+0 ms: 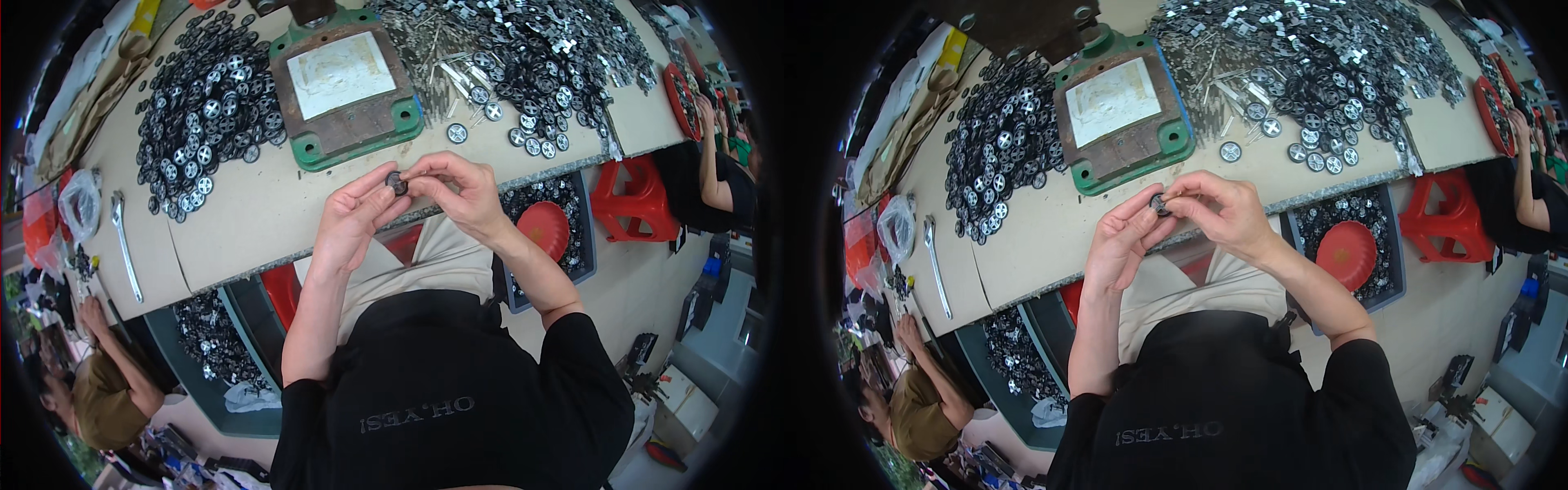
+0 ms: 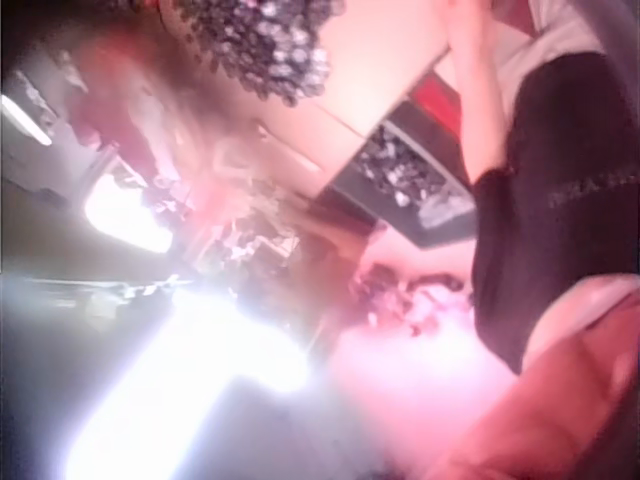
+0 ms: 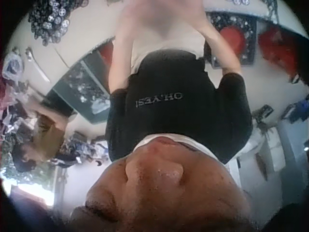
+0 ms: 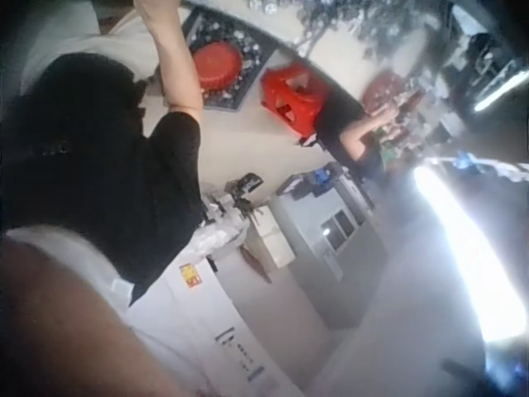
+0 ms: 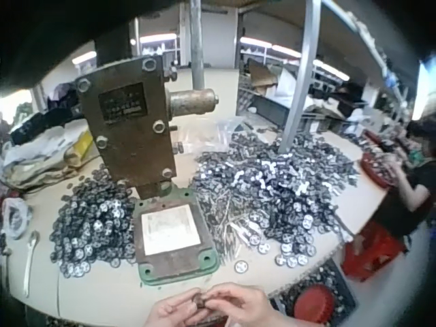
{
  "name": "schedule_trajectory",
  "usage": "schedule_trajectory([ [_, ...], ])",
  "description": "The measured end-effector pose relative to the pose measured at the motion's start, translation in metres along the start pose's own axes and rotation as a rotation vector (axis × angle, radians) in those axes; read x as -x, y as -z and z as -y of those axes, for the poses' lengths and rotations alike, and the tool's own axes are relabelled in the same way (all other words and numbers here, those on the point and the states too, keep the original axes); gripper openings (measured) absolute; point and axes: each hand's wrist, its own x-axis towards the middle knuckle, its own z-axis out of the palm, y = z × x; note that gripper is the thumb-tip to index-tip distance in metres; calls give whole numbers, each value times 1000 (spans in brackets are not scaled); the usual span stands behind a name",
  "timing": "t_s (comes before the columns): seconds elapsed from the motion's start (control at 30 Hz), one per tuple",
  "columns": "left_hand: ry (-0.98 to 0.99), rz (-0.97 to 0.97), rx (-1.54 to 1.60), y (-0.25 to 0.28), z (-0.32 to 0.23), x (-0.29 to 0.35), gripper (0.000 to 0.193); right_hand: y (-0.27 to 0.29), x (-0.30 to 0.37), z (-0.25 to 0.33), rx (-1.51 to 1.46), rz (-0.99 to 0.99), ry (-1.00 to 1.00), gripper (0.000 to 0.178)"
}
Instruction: The person repeatedly assembles wheels and metal pins onto brackets by hand and presses the components together using a manual press machine.
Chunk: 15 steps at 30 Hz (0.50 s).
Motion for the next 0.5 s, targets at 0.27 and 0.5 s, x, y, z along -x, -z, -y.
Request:
schedule_trajectory([
  [0.27, -45, 4, 40, 1, 1, -1, 37, 56, -22, 4, 785, -222, 14, 15],
  [0.5, -29, 19, 53, 3, 2, -3, 35, 88, -62, -5, 1059, -367, 28, 14],
])
